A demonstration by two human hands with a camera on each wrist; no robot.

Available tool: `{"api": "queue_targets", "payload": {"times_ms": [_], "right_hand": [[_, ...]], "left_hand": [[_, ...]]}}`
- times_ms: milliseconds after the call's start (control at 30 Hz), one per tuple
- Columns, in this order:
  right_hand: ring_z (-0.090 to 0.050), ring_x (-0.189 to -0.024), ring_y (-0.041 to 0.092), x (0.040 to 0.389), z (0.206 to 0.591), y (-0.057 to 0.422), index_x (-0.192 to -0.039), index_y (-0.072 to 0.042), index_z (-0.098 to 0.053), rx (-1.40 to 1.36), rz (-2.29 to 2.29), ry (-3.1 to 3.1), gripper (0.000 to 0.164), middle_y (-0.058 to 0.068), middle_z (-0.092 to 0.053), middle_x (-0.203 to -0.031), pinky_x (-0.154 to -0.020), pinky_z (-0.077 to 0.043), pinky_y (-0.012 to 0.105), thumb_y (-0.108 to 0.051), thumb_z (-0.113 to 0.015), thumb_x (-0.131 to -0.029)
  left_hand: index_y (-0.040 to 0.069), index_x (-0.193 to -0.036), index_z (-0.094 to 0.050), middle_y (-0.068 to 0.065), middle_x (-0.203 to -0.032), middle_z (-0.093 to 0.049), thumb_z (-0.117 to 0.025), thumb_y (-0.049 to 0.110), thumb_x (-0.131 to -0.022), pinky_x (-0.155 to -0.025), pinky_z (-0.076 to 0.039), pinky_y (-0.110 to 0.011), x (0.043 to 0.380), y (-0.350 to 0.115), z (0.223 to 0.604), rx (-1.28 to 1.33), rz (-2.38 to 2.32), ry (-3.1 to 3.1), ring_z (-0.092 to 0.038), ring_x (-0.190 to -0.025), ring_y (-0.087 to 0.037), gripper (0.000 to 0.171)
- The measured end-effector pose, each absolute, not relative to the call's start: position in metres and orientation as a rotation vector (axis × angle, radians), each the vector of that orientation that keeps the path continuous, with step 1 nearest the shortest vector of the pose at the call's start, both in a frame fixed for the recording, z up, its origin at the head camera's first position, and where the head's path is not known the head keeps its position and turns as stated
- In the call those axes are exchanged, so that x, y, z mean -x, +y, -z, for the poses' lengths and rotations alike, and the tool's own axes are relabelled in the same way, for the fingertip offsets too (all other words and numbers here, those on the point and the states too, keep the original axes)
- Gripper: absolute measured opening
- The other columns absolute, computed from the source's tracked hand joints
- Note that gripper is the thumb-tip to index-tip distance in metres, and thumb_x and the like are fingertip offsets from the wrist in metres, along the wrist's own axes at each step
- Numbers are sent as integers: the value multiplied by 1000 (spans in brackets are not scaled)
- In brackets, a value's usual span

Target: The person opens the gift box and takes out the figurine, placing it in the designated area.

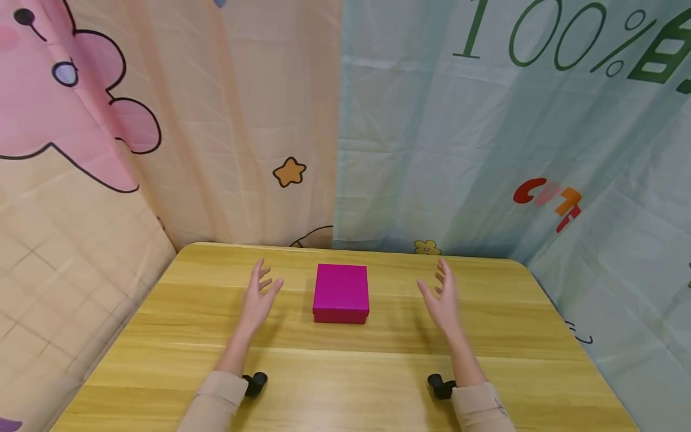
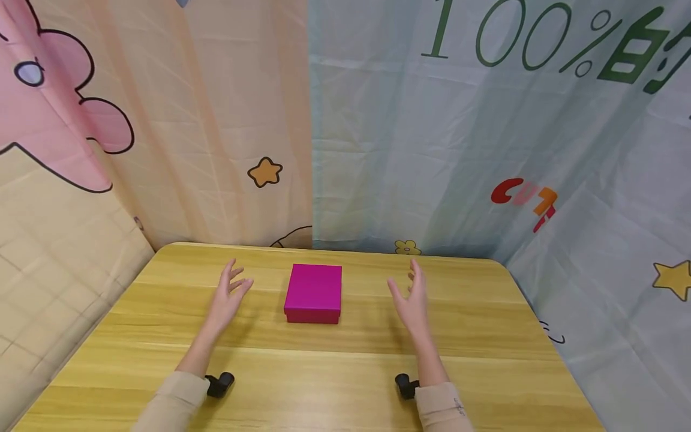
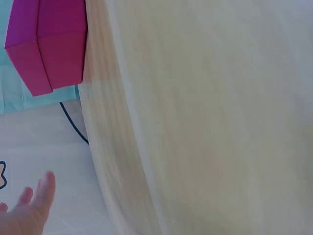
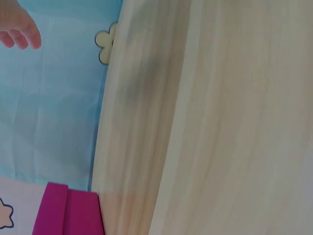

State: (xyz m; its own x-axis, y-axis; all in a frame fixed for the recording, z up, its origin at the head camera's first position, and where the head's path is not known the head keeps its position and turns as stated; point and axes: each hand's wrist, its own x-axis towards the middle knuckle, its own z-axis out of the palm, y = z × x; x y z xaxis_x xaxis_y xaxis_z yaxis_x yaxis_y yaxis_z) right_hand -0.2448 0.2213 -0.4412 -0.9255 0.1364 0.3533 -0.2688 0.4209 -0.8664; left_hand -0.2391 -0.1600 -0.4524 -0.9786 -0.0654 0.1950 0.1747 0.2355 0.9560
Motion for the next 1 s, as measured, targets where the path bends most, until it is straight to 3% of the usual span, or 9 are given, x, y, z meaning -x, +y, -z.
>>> {"api": "queue_targets", "payload": {"times_ms": [200,300,433,567,733,1000], "right_hand": [[-36,-123,38,250,445,202,-144,-12,-20,-20,-1810,-2171,68,18,-30,-138,-98,-36,53,-20,-59,-90],[-43,-117,34,261,461,200,-143,-12,-22,-38,-1897,-2082,68,20,-32,-135,-91,-47,43,-24,-61,-89],[-50,-108,31,284,494,204,-143,-17,-24,-61,-2045,-1955,80,22,-33,-132,-76,-54,25,-41,-67,-80],[-49,-111,38,300,513,201,-144,-17,-21,1,-2203,-1893,92,23,-33,-135,-74,-55,29,-45,-73,-73],[-45,-116,39,298,510,189,-145,-15,-16,-5,-2336,-1894,98,21,-34,-135,-76,-54,33,-40,-75,-72],[-46,-115,41,277,481,165,-147,-11,-10,-22,-2355,-2018,81,28,-29,-136,-78,-54,34,-23,-63,-87]], "left_hand": [[15,-147,-8,-26,-140,-25,-57,23,-91,-89,-47,-44,252,-149,460,43,2197,-2086,-42,-117,-42,76],[15,-147,-9,-27,-138,-27,-61,28,-88,-81,-53,-36,261,-148,473,62,2311,-2010,-49,-112,-37,80],[14,-147,-8,-27,-137,-28,-59,23,-89,-79,-53,-38,265,-142,475,51,2429,-1968,-52,-109,-39,78],[17,-148,-8,-24,-136,-30,-53,12,-92,-86,-48,-49,262,-135,464,-36,2545,-1942,-52,-107,-42,72],[21,-148,-9,-19,-133,-35,-53,12,-92,-88,-46,-50,267,-132,467,-96,2618,-1949,-58,-100,-38,71],[22,-148,-11,-23,-133,-38,-54,16,-93,-84,-50,-47,274,-129,470,-99,2634,-2077,-59,-97,-38,70]]}}
